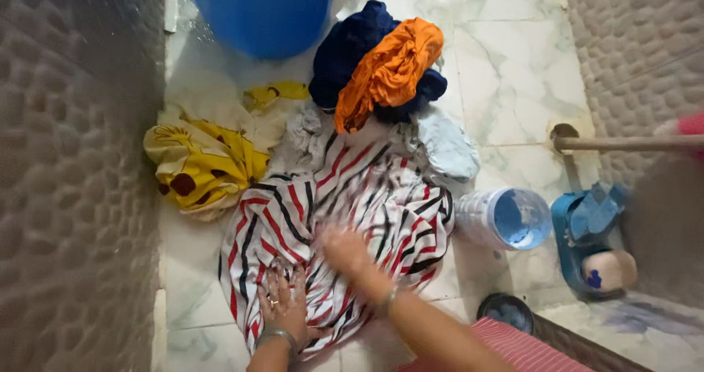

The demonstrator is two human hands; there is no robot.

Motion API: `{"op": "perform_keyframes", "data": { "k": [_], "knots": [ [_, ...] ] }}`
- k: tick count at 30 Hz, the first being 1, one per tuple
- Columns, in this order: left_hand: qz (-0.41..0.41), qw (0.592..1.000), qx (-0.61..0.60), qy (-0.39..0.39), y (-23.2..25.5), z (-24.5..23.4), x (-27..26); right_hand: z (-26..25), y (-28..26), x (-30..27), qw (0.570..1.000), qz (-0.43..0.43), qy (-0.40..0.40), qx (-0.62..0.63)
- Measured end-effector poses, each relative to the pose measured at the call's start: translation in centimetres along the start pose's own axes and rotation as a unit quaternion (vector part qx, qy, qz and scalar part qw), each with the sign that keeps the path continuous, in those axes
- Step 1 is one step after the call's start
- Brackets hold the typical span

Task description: The person hand washes several pieces of clothing on a tiled floor. They scrub an orange shirt and a striped shirt with soap, rinse them with water from a bucket, and wring them out.

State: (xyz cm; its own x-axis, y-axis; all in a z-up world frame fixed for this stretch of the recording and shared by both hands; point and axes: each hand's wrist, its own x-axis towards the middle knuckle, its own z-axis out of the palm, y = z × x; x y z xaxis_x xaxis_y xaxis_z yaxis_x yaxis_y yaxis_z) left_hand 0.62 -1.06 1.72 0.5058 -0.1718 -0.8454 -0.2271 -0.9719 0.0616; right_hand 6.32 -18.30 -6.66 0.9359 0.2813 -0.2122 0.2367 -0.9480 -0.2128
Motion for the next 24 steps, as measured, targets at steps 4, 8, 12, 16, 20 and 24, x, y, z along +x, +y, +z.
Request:
{"op": "perform_keyframes", "data": {
  "k": [4,8,12,16,20,24],
  "knots": [
    [-0.02,1.0,0.005,-0.002,0.2,1.2,0.8,-3.4,-2.0,-6.0,0.934,-0.184,-0.304,0.035],
    [-0.009,0.999,-0.035,0.009,0.4,0.9,0.6,-2.3,10.9,-1.1,0.998,0.04,-0.058,0.004],
    [-0.01,1.0,-0.008,0.023,0.2,1.7,0.7,1.5,9.5,-0.1,0.976,0.217,0.012,0.002],
    [0.0,0.996,0.08,0.048,0.0,2.4,2.0,3.6,-5.2,-11.7,0.965,-0.227,-0.082,0.101],
    [-0.025,1.0,0.005,-0.006,0.5,0.9,0.3,1.2,7.1,-9.6,0.959,-0.147,-0.24,-0.007],
    [-0.034,0.999,-0.005,-0.012,1.0,-0.3,-0.4,0.2,13.0,-7.1,0.975,0.22,-0.029,0.015]
  ]
}}
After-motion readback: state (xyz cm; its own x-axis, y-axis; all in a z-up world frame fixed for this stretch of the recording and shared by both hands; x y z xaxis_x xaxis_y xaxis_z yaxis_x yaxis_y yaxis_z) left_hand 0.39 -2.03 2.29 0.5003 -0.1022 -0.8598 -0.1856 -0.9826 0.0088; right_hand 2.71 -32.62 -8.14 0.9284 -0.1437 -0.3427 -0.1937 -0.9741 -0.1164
